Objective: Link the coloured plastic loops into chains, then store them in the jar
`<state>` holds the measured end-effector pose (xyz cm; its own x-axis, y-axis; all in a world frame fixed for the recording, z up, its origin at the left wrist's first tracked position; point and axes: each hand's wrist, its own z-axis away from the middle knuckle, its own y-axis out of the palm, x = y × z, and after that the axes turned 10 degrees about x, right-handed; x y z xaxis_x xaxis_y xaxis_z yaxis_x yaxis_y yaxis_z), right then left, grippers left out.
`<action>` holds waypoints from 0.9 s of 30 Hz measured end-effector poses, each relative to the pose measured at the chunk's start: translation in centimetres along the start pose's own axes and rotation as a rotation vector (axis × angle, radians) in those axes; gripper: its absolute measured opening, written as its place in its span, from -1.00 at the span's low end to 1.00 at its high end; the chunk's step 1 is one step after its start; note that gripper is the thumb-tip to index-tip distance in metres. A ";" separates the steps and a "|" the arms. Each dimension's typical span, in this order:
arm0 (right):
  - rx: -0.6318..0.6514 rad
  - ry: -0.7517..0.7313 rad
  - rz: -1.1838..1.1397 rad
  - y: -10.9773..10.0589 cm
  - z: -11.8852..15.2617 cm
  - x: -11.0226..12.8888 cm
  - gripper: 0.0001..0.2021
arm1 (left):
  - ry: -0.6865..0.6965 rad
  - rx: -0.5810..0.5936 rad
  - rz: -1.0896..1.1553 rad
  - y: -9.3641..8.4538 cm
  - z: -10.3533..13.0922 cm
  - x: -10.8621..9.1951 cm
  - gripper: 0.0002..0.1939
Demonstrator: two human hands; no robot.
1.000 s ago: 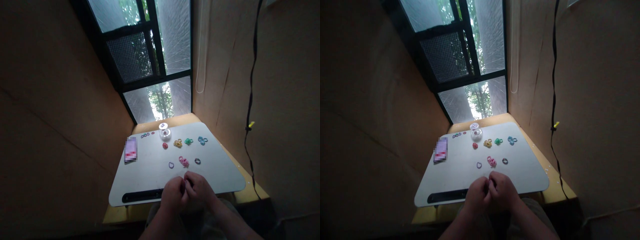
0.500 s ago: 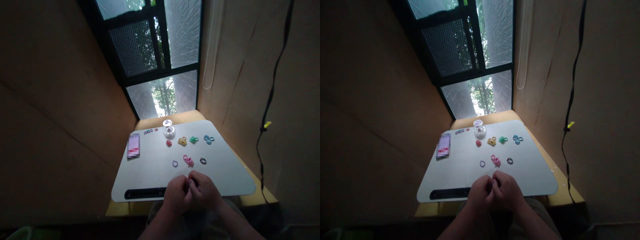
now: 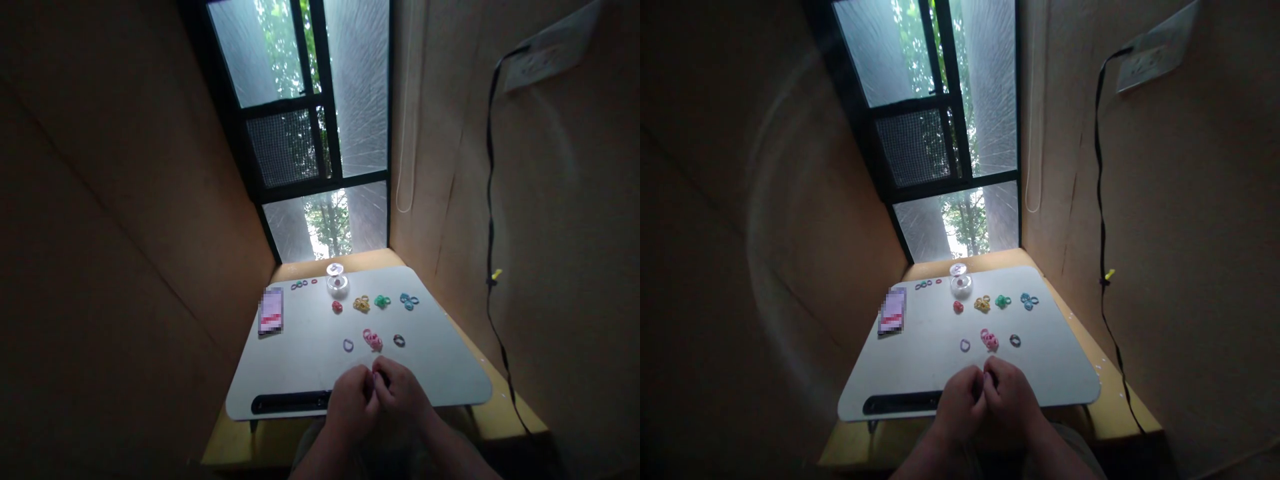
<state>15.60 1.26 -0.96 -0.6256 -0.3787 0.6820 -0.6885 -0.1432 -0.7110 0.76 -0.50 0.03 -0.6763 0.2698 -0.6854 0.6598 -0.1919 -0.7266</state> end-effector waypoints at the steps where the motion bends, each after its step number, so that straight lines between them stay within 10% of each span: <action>1: -0.003 -0.001 -0.002 0.0 0.0 0.0 -0.86 | 0.000 -0.001 0.002 0.0 0.0 0.0 -0.81; 27: -0.021 -0.014 -0.063 -0.8 0.4 0.6 -0.88 | -0.017 -0.035 -0.037 0.7 -0.2 -0.2 -0.81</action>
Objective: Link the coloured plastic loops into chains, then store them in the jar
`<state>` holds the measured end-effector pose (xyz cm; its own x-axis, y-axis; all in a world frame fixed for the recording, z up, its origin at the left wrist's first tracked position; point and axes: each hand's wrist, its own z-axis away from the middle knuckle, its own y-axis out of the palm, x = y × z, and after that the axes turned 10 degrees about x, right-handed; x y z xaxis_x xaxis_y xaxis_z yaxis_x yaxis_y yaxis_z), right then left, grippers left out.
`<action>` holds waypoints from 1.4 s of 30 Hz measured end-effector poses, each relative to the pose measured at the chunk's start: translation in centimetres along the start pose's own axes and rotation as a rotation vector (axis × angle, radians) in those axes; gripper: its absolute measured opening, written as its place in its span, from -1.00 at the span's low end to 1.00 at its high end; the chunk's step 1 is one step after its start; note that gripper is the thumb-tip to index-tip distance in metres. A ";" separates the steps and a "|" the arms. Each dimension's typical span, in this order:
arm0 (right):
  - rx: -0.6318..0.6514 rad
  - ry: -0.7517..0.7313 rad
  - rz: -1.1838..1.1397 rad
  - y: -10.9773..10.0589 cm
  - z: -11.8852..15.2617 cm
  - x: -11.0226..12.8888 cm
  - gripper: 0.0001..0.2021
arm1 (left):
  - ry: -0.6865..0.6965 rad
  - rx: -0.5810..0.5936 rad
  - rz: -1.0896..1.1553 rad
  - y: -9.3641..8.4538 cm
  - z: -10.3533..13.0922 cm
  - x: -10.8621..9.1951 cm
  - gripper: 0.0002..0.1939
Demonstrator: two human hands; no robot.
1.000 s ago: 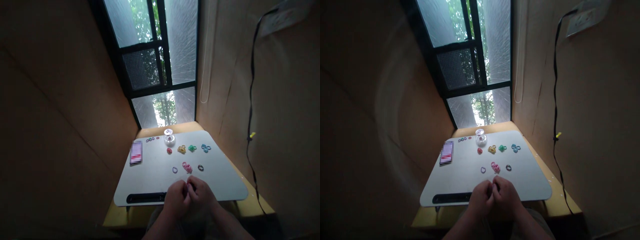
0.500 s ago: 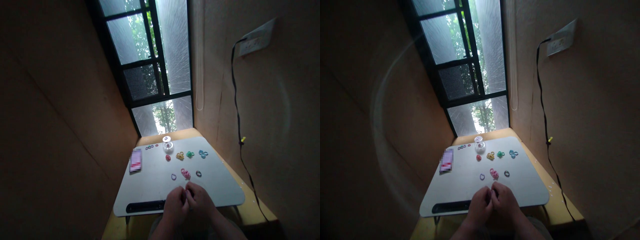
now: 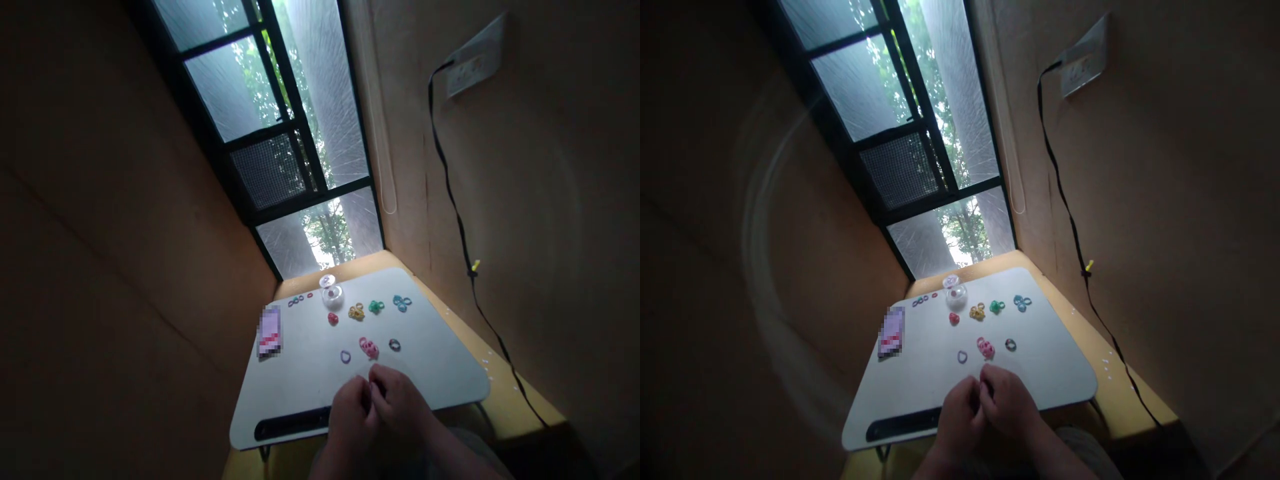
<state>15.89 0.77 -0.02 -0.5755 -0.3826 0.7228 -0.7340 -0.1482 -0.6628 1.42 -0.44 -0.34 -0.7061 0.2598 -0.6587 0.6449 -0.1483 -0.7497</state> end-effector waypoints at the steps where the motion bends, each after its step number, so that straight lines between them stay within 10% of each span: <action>1: 0.000 -0.002 -0.010 -0.1 0.0 0.0 -0.87 | -0.007 0.001 -0.002 0.0 0.0 0.0 -0.81; 22: 0.022 0.064 -0.207 -1.0 -0.9 -0.8 -0.94 | -0.083 0.018 0.384 -0.2 -2.3 2.7 -0.56; 42: -0.020 0.007 -0.196 -0.1 -1.8 -1.9 -0.91 | -0.038 0.022 0.477 -1.2 -1.8 1.7 -0.82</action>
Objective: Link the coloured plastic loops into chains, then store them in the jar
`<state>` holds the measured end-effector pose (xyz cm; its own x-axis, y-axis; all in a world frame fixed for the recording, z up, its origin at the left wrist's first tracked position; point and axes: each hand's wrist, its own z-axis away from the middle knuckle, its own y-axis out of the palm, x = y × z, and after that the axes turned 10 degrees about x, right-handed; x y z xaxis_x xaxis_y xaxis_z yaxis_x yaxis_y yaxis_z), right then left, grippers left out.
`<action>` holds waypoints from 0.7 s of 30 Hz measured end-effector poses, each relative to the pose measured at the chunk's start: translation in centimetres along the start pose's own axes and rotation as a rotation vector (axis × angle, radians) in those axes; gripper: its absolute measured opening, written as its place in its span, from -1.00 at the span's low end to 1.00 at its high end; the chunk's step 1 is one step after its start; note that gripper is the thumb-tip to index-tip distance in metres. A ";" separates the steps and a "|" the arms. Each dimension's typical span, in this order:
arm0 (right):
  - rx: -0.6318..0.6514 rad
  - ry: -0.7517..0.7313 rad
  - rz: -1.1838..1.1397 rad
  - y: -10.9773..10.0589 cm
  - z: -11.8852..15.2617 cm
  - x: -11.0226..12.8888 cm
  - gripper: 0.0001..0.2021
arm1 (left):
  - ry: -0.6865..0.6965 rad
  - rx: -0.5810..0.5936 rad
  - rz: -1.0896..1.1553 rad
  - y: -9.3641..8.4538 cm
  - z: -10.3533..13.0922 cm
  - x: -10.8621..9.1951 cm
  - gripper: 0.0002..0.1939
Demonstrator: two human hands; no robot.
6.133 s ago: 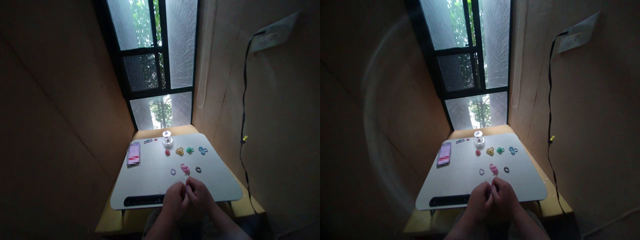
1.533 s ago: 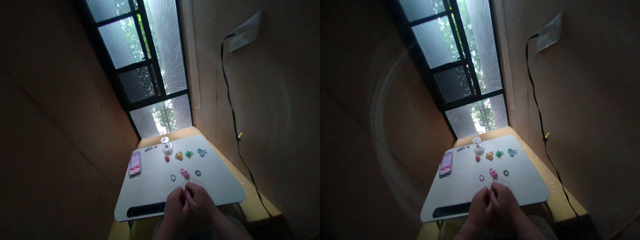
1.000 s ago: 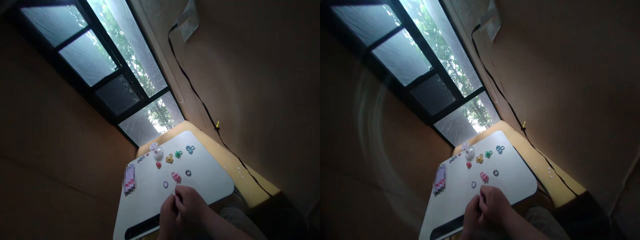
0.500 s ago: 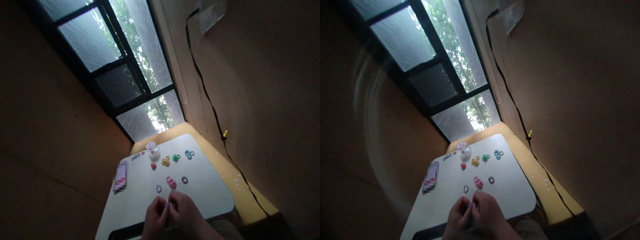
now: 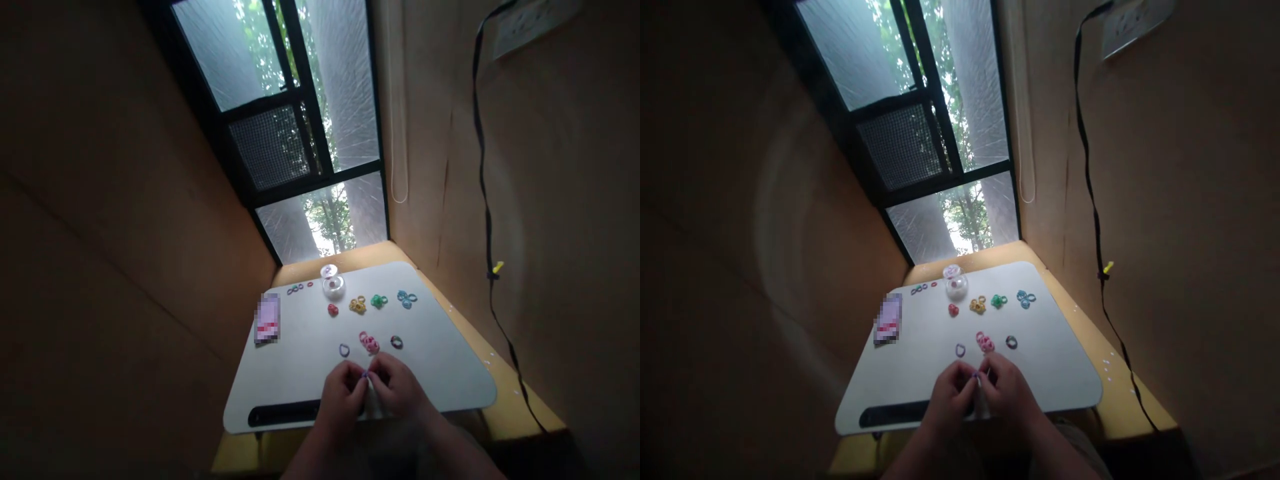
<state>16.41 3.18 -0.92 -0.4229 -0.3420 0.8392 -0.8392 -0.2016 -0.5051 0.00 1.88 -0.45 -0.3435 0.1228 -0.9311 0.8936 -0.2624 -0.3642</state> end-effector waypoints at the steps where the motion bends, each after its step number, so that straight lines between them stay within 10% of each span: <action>1: 0.000 -0.001 0.001 0.0 0.0 0.0 -0.91 | 0.003 -0.003 -0.012 0.0 0.0 0.0 -0.84; 21: 0.011 0.002 -0.042 0.0 0.3 -0.5 -0.85 | -0.005 -0.052 -0.075 -0.2 -0.4 -0.1 -0.92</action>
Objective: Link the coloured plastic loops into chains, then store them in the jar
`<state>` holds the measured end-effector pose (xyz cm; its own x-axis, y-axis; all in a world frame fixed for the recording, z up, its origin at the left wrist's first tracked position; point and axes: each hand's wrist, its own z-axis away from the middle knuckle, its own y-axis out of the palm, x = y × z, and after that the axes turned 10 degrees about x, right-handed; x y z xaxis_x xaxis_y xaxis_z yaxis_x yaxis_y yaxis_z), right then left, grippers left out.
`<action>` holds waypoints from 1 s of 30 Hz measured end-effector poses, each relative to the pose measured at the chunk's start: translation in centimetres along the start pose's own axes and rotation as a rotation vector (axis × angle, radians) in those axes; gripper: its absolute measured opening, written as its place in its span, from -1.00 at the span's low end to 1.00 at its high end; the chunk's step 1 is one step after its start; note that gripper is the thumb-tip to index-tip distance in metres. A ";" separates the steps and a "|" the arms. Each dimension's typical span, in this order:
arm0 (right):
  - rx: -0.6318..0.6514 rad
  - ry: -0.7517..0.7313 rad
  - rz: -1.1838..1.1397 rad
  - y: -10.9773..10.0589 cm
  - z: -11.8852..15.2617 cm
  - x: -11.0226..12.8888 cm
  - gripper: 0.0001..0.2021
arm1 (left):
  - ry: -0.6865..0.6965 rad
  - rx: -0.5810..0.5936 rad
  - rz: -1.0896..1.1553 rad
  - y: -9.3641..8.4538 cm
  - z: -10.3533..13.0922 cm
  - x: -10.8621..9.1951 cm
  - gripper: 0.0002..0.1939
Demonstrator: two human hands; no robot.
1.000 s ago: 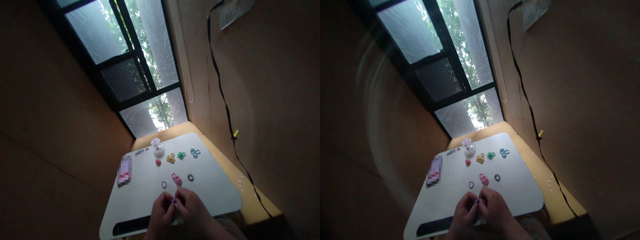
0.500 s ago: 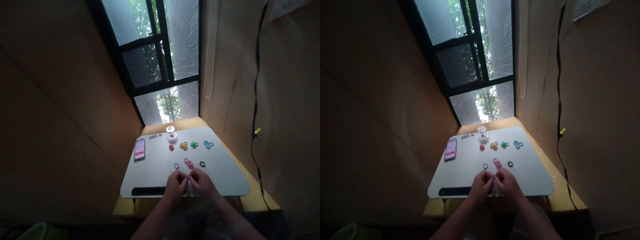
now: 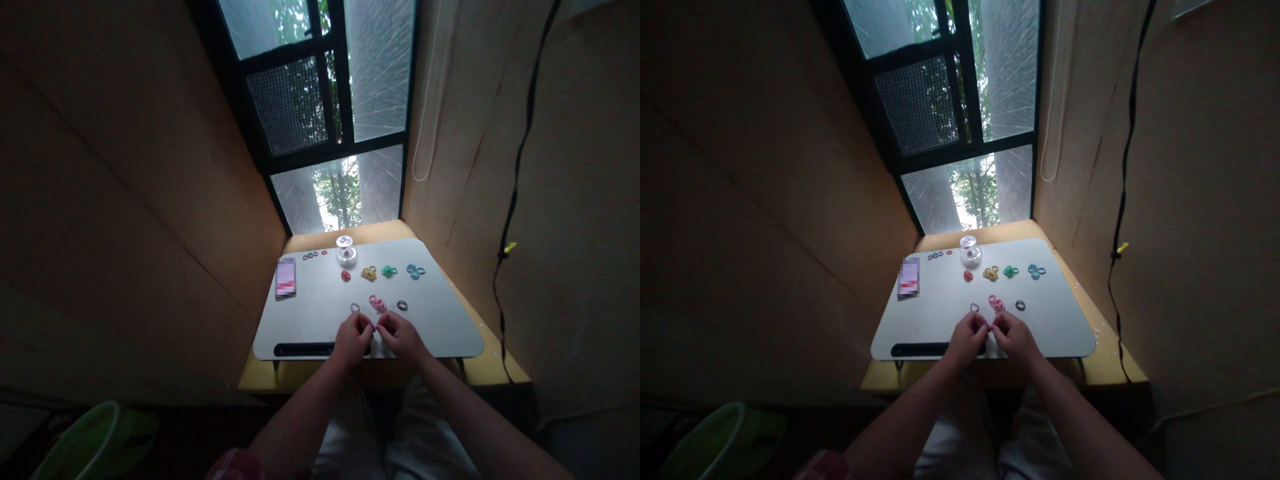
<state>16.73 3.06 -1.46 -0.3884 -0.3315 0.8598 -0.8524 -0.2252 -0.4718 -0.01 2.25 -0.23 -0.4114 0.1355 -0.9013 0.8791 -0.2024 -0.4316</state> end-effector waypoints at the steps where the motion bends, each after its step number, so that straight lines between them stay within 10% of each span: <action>1: -0.001 0.002 -0.002 0.0 0.0 0.0 -0.86 | -0.001 0.000 -0.001 0.0 0.0 0.0 -0.92; 30: -0.133 0.105 -0.114 0.0 -0.7 0.6 -0.81 | 0.112 0.042 0.148 -0.7 0.6 0.1 -0.81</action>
<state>16.25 3.51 -0.83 -0.3150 -0.2118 0.9252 -0.9290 -0.1310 -0.3463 -0.83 1.86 -0.01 -0.2470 0.2077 -0.9465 0.9163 -0.2678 -0.2979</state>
